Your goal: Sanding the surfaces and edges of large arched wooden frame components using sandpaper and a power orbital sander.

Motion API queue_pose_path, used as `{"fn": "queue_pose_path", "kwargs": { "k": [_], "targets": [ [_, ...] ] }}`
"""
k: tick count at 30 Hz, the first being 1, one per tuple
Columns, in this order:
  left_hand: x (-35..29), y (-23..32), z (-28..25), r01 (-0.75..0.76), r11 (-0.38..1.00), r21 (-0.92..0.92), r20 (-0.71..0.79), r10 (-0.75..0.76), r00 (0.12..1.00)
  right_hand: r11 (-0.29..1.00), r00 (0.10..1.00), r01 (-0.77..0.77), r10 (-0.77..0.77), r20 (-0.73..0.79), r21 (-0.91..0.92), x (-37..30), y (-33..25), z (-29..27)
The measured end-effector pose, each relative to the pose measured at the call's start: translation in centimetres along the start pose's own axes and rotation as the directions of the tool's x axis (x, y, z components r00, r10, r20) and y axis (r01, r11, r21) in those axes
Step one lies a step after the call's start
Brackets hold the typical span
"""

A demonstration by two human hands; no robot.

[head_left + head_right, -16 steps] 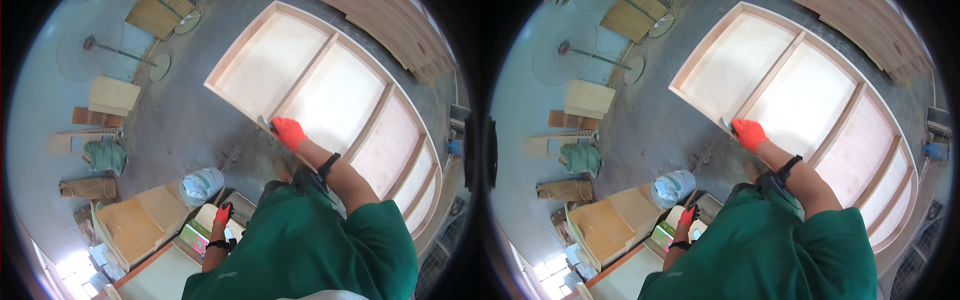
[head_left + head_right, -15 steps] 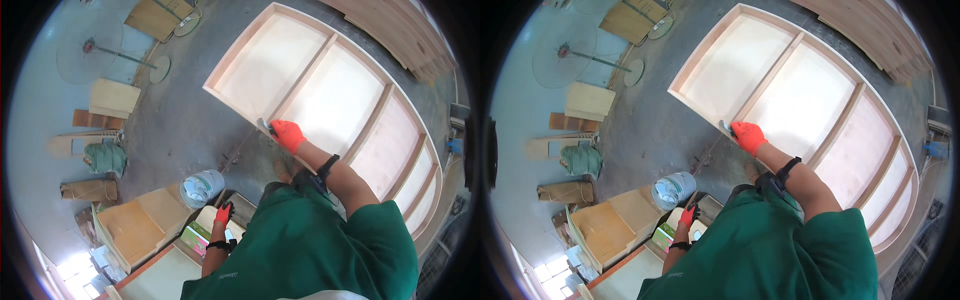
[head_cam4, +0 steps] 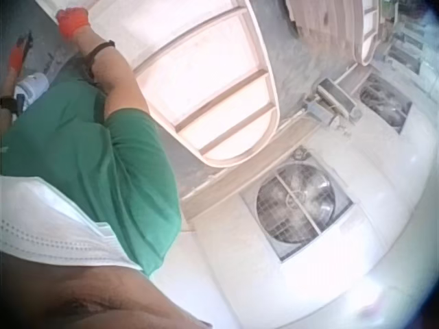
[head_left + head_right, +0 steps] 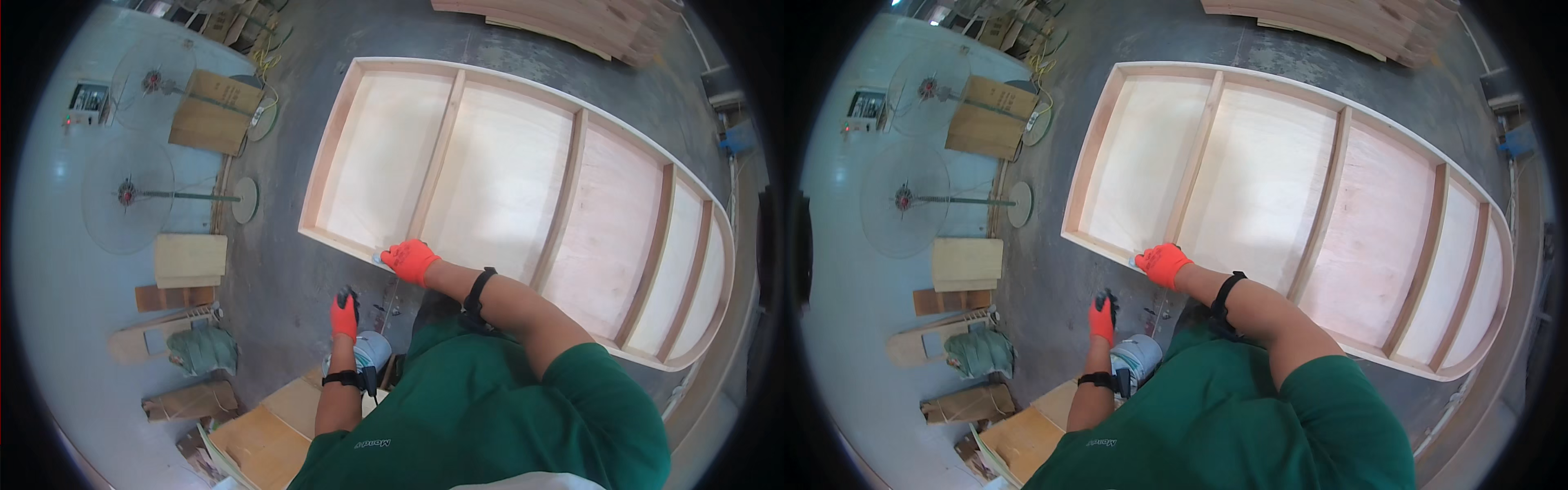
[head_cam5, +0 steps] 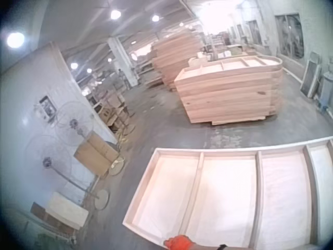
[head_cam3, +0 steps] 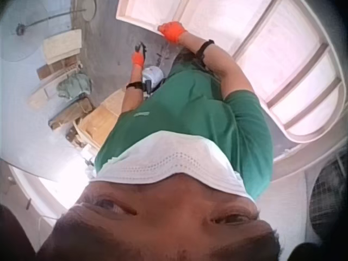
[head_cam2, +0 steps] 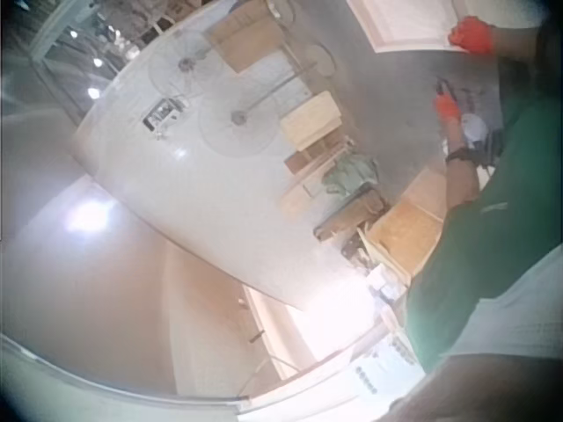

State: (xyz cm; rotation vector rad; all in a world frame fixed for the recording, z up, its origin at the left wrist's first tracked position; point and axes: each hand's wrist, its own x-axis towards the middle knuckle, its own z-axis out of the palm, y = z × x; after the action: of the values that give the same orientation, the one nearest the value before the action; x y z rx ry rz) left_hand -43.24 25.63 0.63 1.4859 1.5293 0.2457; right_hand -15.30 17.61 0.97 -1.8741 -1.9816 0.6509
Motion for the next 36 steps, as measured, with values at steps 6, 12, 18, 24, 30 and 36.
{"fn": "queue_pose_path", "kwargs": {
  "k": [6,12,18,24,30,36],
  "targets": [
    [7.3,13.4,-0.9,-0.323,0.946,-0.017,-0.158,0.316,0.936,0.998,0.996,-0.001,-0.004,0.085,0.063,-1.5,0.6,-1.0],
    [17.9,13.0,-1.0,-0.481,0.874,0.064,0.067,0.477,0.876,0.956,0.942,-0.202,0.130,0.311,0.211,-7.1,2.4,-3.5],
    [19.1,16.1,4.1,-0.728,0.684,0.048,0.582,0.573,0.577,0.634,0.664,-0.741,0.741,0.100,0.222,-11.1,0.7,-3.4],
    [14.4,21.8,11.5,-0.875,0.479,-0.068,0.829,0.515,0.217,0.534,0.547,-0.716,0.829,-0.114,0.450,-10.1,-7.4,0.4],
    [9.3,22.6,12.9,-0.766,0.633,0.110,0.863,0.321,0.389,0.421,0.373,-0.655,0.903,-0.216,0.628,-9.9,-11.9,2.3],
    [16.0,15.2,15.0,-0.797,0.597,0.092,0.901,0.290,0.322,0.139,-0.125,-0.527,0.963,-0.237,0.838,-13.7,-18.2,11.2]
  ]
}}
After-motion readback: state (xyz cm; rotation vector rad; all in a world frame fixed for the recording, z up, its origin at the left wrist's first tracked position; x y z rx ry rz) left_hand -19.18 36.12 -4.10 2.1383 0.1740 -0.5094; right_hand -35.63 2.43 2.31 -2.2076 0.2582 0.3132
